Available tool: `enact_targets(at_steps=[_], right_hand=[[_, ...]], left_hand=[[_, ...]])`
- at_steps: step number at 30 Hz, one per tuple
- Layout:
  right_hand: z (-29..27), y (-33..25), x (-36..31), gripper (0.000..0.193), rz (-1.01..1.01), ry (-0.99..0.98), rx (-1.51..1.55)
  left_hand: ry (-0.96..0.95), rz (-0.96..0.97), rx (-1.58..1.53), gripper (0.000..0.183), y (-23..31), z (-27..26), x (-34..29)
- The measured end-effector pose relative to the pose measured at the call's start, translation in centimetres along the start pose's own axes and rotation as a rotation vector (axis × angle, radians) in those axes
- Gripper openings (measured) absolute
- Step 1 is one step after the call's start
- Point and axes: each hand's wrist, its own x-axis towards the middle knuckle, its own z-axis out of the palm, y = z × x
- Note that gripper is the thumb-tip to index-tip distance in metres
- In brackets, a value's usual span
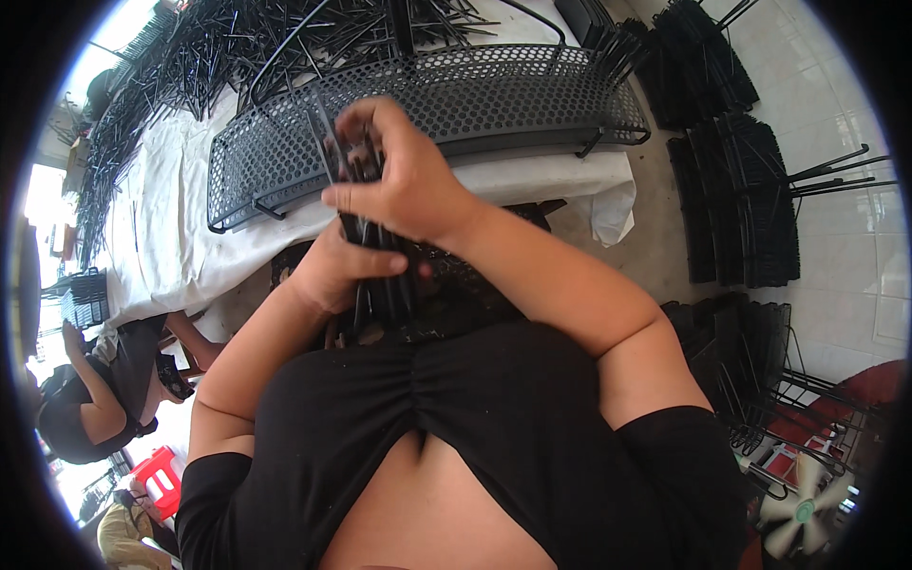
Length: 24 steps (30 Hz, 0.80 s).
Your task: Manually inserting several black plastic pins into the holes of a curved mesh component on a workshop table.
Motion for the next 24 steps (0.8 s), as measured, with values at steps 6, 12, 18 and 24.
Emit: enact_targets(at_steps=[6, 12, 18, 24], right_hand=[[-1.3, -0.7, 1.4, 0.072, 0.178, -0.23, 0.273], [-0.7, -0.3, -0.1, 0.072, 0.246, 0.023, 0.43], [-0.4, 0.6, 0.3, 0.061, 0.248, -0.089, 0.289], [-0.8, -0.3, 0.7, 0.072, 0.197, 0.06, 0.348]], left_hand=[[-0.032, 0.007, 0.012, 0.04, -0.4, -0.6, 0.8], [-0.183, 0.021, -0.231, 0.059, -1.0, -0.9, 0.9], [-0.171, -0.039, -0.243, 0.054, -1.3, -1.4, 0.8], [-0.14, 0.032, -0.259, 0.046, -0.8, -0.7, 1.4]])
